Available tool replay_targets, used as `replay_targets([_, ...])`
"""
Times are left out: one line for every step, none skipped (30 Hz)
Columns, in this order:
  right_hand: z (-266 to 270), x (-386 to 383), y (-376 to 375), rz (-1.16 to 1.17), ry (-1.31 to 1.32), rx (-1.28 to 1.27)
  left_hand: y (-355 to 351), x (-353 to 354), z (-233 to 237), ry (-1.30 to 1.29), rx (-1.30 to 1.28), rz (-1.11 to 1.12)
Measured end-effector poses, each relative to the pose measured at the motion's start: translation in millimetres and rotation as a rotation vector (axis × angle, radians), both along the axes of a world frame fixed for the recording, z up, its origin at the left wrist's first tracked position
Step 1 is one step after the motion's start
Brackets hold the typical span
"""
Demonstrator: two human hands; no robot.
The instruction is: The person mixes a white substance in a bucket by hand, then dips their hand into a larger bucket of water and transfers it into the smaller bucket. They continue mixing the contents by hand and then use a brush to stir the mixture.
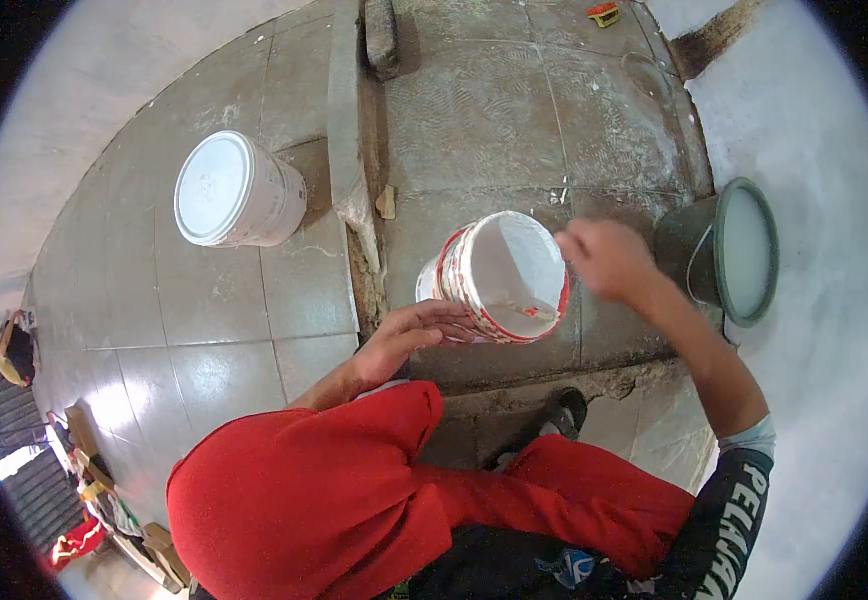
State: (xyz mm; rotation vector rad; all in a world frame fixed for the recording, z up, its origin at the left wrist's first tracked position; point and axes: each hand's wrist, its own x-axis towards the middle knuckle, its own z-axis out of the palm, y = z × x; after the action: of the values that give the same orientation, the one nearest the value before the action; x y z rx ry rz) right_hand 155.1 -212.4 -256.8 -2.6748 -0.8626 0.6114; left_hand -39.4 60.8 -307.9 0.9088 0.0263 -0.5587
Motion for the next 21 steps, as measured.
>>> replay_targets([7.7, -14.2, 15.5, 0.027, 0.064, 0.02, -0.3, 0.1, 1.1, 0.0, 0.0, 0.0])
replay_targets([15.1, -28.0, 29.6, 0.053, 0.128, 0.04, -0.9, -0.1, 3.3, 0.008, -0.004, -0.002])
replay_targets([8.3, -40.8, 38.0, 0.101, 0.121, 0.103, -1.8, -0.5, 4.5, 0.016, -0.008, -0.003])
replay_targets([1.0, -52.5, 46.0, 0.15, 0.114, 0.165, -2.1, -1.5, 2.1, 0.016, -0.008, -0.004])
replay_targets([-2.8, -62.9, 52.9, 0.15, 0.114, 0.165, -2.4, -2.6, -2.5, 0.01, -0.008, -0.006])
replay_targets([-3.9, -72.4, 60.4, 0.172, 0.08, 0.178, -2.5, -3.5, -4.9, 0.005, -0.007, -0.008])
replay_targets([-5.9, -79.7, 64.5, 0.195, 0.047, 0.19, -2.8, -3.2, -2.4, 0.006, -0.006, -0.007])
replay_targets([-10.6, -85.2, 65.6, 0.195, 0.048, 0.191, -3.7, -1.9, 1.8, 0.009, -0.035, -0.014])
replay_targets([-13.7, -89.1, 67.9, 0.206, 0.0, 0.231, -3.9, -0.9, 4.4, 0.011, -0.063, -0.02])
replay_targets([-15.9, -91.0, 69.4, 0.218, -0.049, 0.272, -3.4, -1.3, 3.9, 0.011, -0.061, -0.018])
replay_targets([-17.4, -91.3, 69.1, 0.219, -0.049, 0.273, -3.2, -2.3, 2.6, 0.012, -0.059, -0.017])
replay_targets([-15.0, -90.3, 70.0, 0.237, -0.032, 0.239, -3.0, -2.8, 2.0, 0.013, -0.058, -0.016])
replay_targets([-13.7, -89.2, 71.0, 0.254, -0.016, 0.206, -2.3, -2.5, 2.4, 0.013, -0.057, -0.016])
replay_targets([-18.6, -87.3, 70.8, 0.254, -0.016, 0.206, -1.8, -2.0, 2.6, 0.01, -0.041, -0.027])
replay_targets([-24.0, -84.2, 70.9, 0.305, -0.025, 0.256, -1.9, -1.9, 2.8, 0.008, -0.025, -0.038])
replay_targets([-28.4, -81.8, 70.0, 0.355, -0.035, 0.306, -2.4, -2.0, 2.8, 0.008, -0.025, -0.04])
replay_targets([-32.1, -80.8, 67.9, 0.354, -0.036, 0.307, -3.0, -2.2, 2.7, 0.006, -0.028, -0.04])
replay_targets([-31.4, -79.6, 68.1, 0.36, -0.008, 0.3, -3.0, -2.2, 2.4, 0.003, -0.03, -0.04])
replay_targets([-31.0, -78.5, 68.7, 0.368, 0.021, 0.294, -2.5, -2.5, 1.8, 0.004, -0.028, -0.04])
replay_targets([-32.3, -77.2, 69.3, 0.367, 0.022, 0.296, -1.9, -3.0, 1.1, 0.002, -0.018, -0.041])
replay_targets([-35.1, -76.0, 69.7, 0.332, 0.056, 0.367, -1.7, -3.6, 1.2, 0.0, -0.009, -0.041])
